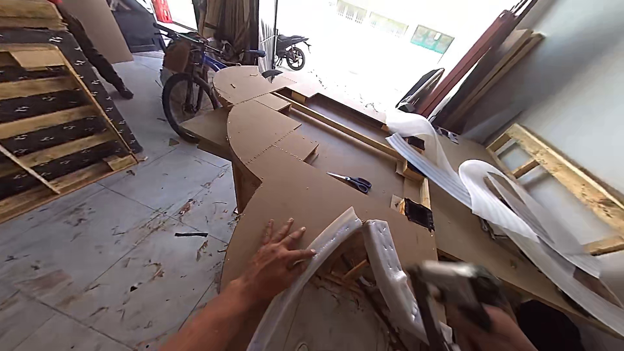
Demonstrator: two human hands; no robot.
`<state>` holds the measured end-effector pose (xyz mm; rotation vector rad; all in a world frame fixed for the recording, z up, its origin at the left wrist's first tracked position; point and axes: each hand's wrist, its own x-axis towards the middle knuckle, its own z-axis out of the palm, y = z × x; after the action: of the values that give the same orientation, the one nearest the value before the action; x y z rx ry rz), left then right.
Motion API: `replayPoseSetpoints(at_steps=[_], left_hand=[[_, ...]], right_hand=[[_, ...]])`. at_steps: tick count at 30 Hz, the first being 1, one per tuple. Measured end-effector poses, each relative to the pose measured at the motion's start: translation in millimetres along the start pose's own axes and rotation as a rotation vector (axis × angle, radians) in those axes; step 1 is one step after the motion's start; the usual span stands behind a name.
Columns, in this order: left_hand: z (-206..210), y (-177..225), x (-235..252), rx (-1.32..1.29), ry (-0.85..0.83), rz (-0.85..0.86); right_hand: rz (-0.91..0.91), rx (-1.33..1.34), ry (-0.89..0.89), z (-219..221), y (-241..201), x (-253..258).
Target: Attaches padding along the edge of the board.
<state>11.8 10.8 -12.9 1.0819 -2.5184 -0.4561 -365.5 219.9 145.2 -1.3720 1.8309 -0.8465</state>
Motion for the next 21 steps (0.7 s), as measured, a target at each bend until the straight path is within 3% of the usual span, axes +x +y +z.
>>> replayPoseSetpoints(at_steps=[4,8,13,21], left_hand=[[-1.8,3.1,-16.9,0.003,0.030,-0.126],[-9.3,12.6,-21.9,-0.005,-0.041,-0.240],[-14.9,15.9,-25.1,-0.045,-0.076,-0.342],[-22.9,31.6,-72.4,0.028,0.085,-0.505]], right_hand=[[0.077,-0.400,-0.116,44.8,-56.1,145.3],[0.212,-0.472,-0.110,79.5,-59.0,218.4],[0.252,-0.413,-0.167,93.6,-68.4,217.6],[0.099,-0.429,-0.351,128.4,-85.5,157.6]])
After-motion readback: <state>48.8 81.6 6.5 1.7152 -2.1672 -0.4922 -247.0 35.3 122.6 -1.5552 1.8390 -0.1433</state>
